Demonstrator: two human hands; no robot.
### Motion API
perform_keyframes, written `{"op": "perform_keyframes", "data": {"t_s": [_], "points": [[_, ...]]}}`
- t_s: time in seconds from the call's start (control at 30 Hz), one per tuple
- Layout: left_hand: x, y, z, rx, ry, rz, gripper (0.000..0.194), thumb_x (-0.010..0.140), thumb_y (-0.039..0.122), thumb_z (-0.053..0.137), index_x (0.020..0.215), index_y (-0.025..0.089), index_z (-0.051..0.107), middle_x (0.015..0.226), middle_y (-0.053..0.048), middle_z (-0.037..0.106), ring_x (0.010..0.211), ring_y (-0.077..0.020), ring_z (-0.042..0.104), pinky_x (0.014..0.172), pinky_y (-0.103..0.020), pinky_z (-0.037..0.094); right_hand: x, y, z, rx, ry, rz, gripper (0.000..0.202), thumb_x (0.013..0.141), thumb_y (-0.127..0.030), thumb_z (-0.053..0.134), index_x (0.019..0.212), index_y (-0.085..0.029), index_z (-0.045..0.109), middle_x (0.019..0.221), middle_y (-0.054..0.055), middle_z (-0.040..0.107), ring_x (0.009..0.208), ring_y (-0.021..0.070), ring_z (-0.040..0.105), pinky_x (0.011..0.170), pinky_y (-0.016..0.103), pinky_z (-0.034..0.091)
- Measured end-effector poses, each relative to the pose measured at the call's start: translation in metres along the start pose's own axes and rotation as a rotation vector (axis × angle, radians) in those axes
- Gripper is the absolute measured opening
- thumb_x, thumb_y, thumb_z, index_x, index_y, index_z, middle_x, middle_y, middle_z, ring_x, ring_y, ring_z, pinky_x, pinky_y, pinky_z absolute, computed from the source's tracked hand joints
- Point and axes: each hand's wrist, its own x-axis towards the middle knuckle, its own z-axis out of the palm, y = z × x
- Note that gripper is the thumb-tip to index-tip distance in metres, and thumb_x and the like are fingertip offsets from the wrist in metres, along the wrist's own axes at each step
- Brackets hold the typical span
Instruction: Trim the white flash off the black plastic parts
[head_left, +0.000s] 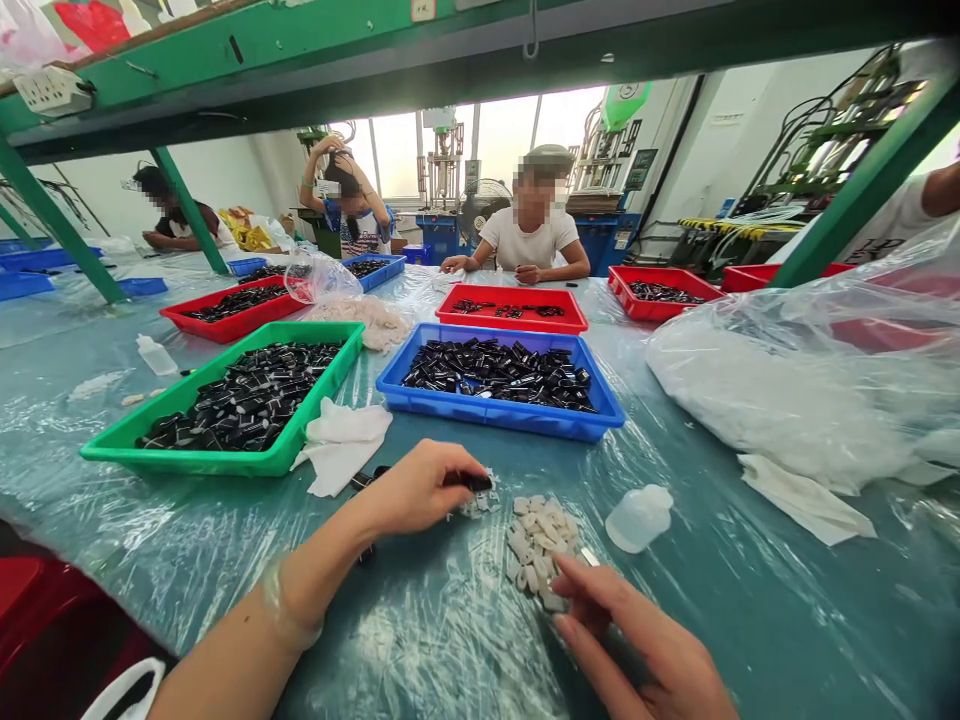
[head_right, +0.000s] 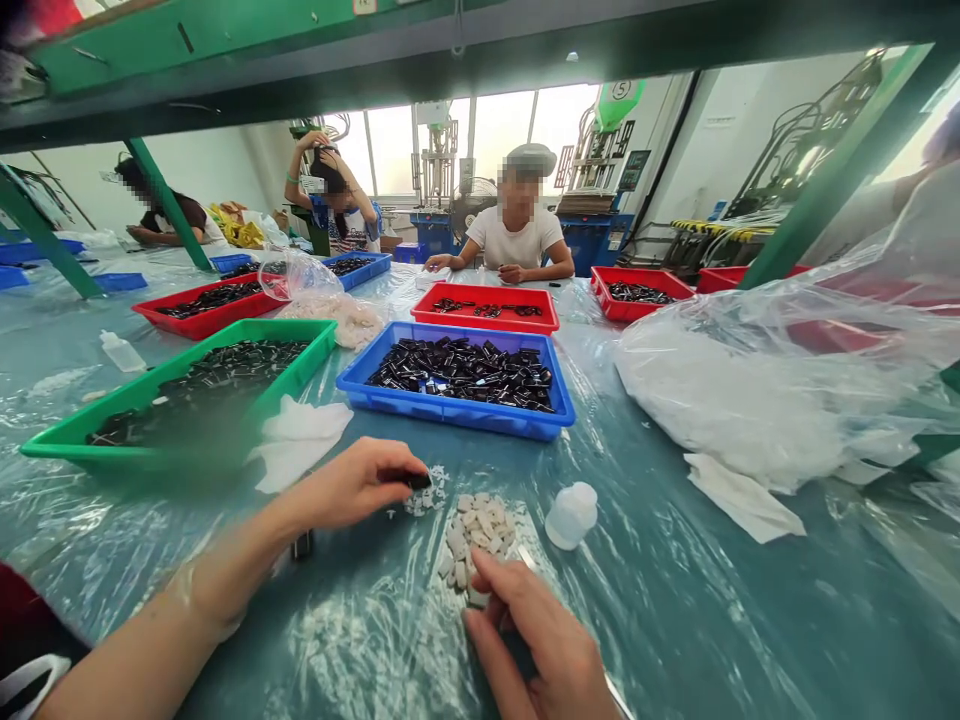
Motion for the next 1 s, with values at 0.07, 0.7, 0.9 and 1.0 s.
{"op": "perform_keyframes", "data": {"t_s": [0.07, 0.7, 0.9, 1.0], "points": [[-0.007, 0.018, 0.006, -0.192, -0.155, 0.017, 0.024, 0.073, 0.016, 0.059, 0.096, 0.016, 0.066, 0.078, -0.002, 0.067, 0.067, -0.0137, 0.059, 0.064, -0.023, 0.048, 0.002, 0.000, 0.000, 0.023, 0.014, 0.025, 0.037, 0.084, -0.016, 0.055, 0.121, -0.024, 0.053, 0.090, 0.004, 0.067, 0.069, 0.0128, 0.065, 0.064, 0.020, 0.055], [-0.006, 0.038, 0.048, -1.052, -0.262, -0.343, 0.030, 0.057, 0.033, 0.079, 0.072, 0.011, 0.066, 0.058, -0.002, 0.063, 0.050, -0.0106, 0.057, 0.052, -0.022, 0.044, 0.006, -0.013, 0.008, 0.835, -0.006, 0.819, 0.024, 0.064, -0.037, 0.077, 0.074, -0.016, 0.071, 0.062, 0.002, 0.069, 0.050, 0.0106, 0.060, 0.051, 0.020, 0.049], [-0.007, 0.039, 0.053, -1.003, -0.294, -0.349, 0.037, 0.064, 0.048, 0.070, 0.056, 0.011, 0.065, 0.049, -0.002, 0.060, 0.046, -0.0098, 0.054, 0.050, -0.021, 0.043, 0.006, -0.008, 0.011, 0.951, -0.018, 0.841, 0.027, 0.062, -0.037, 0.079, 0.073, -0.015, 0.069, 0.064, 0.002, 0.070, 0.046, 0.0081, 0.058, 0.047, 0.019, 0.046], [-0.007, 0.040, 0.054, -0.985, -0.285, -0.368, 0.041, 0.062, 0.051, 0.070, 0.054, 0.011, 0.064, 0.047, -0.002, 0.058, 0.044, -0.0098, 0.052, 0.048, -0.021, 0.040, 0.005, -0.006, 0.014, 0.949, -0.038, 0.816, 0.025, 0.063, -0.036, 0.079, 0.074, -0.015, 0.070, 0.064, 0.001, 0.069, 0.048, 0.0081, 0.059, 0.049, 0.019, 0.047]]}}
